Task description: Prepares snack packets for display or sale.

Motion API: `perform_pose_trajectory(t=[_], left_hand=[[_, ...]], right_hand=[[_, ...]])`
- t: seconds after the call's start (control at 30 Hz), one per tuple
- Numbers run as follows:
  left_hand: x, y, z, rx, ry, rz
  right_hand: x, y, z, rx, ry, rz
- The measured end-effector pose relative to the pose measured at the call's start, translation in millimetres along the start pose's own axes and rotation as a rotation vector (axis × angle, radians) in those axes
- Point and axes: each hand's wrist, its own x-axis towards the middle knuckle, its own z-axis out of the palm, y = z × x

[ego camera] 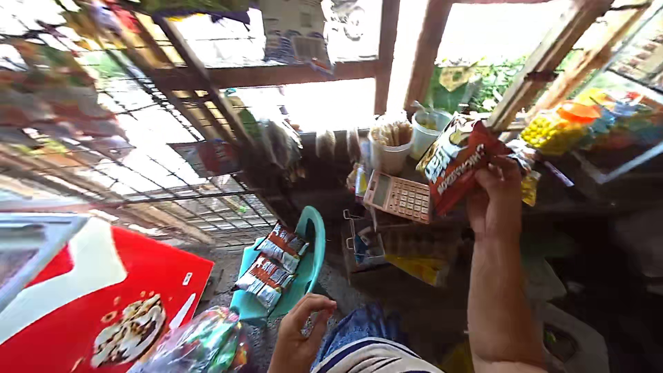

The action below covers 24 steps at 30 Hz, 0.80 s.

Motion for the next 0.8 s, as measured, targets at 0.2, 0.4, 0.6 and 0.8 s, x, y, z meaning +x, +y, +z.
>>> perform_pose_trajectory(t=[0.2,0.4,0.6,0.8], left_hand=[[-49,21,10,-0.553,0.253,-0.252],[-121,31,22,-0.729,0.38,-0.278],[-120,49,65,-0.696,0.774,-0.42],[-116,31,101,-0.404,0.606,-0.188]], right_hand=[[-137,-16,70,0.237,-0.666,0.211],[-230,-21,89,0.272,-1.065,0.411],[-214,-27,62,-0.179,-1.04,-0.076],[-156,-33,21,-0.147,-1.294,-0.231]])
